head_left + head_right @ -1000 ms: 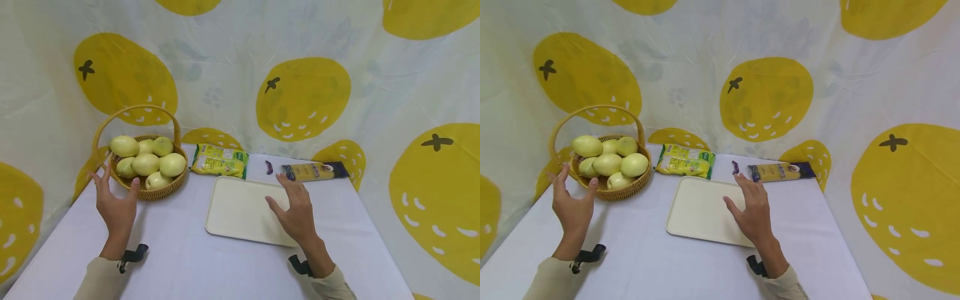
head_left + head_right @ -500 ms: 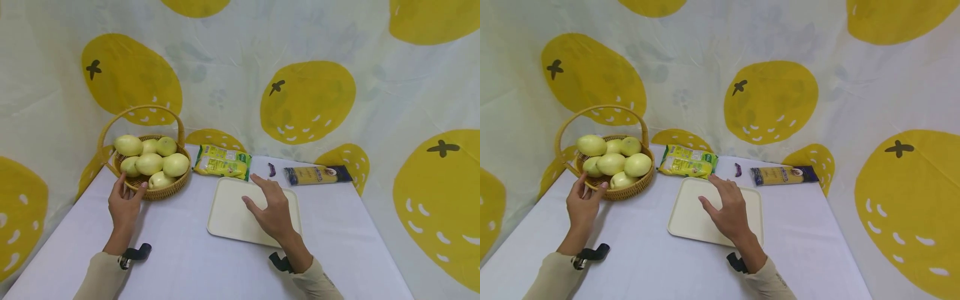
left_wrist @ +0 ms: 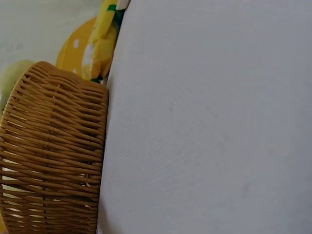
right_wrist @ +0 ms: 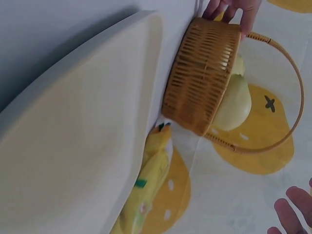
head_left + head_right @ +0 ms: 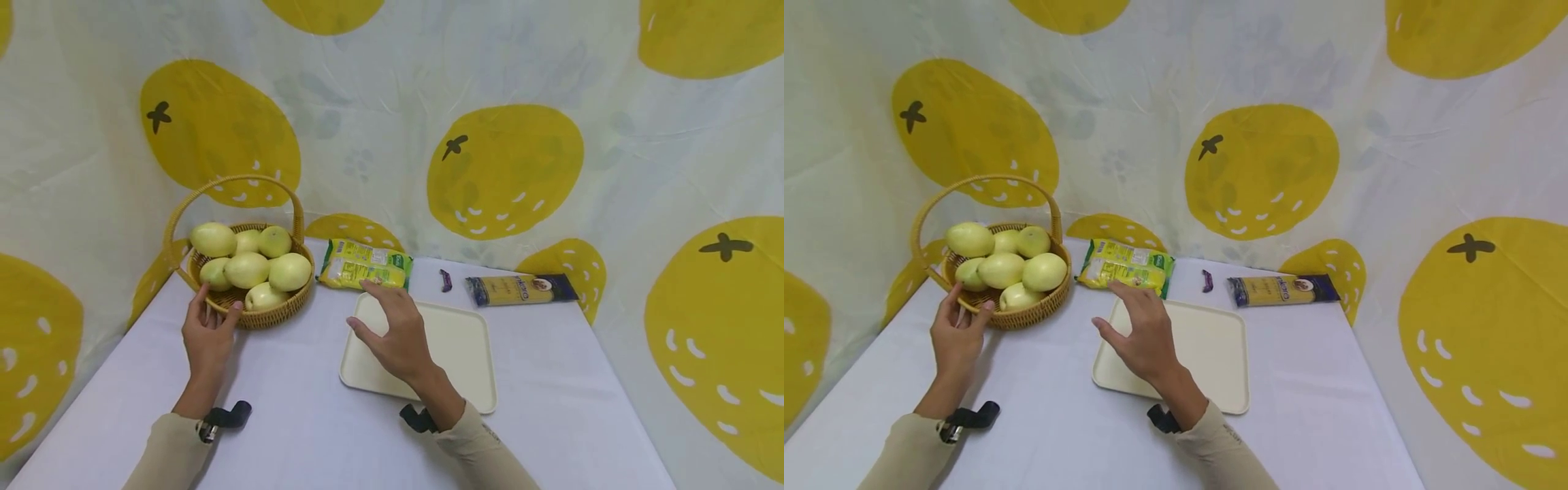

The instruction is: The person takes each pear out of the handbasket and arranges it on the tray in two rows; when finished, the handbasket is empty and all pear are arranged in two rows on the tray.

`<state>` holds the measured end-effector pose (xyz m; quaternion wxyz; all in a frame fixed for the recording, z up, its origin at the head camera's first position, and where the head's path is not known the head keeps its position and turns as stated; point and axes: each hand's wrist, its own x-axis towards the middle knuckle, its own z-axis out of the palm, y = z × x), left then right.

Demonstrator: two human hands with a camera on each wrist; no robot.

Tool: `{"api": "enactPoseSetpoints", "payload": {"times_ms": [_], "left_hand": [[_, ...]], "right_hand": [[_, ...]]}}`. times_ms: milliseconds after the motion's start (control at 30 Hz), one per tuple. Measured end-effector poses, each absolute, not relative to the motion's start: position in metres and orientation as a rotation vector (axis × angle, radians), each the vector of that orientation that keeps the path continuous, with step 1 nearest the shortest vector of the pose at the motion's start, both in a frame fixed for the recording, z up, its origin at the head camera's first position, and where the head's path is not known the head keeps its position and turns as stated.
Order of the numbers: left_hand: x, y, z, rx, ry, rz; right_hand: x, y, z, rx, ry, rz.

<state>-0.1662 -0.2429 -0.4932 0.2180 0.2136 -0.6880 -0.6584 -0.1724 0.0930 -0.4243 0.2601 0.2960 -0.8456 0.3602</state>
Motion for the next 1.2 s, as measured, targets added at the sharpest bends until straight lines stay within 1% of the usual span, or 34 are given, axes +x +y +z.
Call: {"api": "enactPoseSetpoints", "payload": {"times_ms": [267, 533, 800, 967, 1200], "left_hand": [[-0.164, -0.239, -0.492, 0.58, -1.897, -1.83], [-0.164, -0.241, -0.493, 0.589, -1.919, -1.833], [-0.164, -0.241, -0.496, 0.569, -1.929, -1.815], [-0.163, -0.241, -0.497, 0.571, -1.933, -1.793], [-0.161, -0.24, -0.496, 0.559, -1.956, -1.756]], "right_hand": [[-0.185, 0.055, -0.425, 0.806, -2.324, 1.129], [-0.199, 0.027, -0.429, 0.746, -2.384, 1.293], [-0.22, 0.002, -0.438, 0.534, -2.479, 1.599], [-0.232, -0.012, -0.444, 0.461, -2.551, 1.606], [-0.25, -0.031, -0.448, 0.456, -2.554, 1.659]]}}
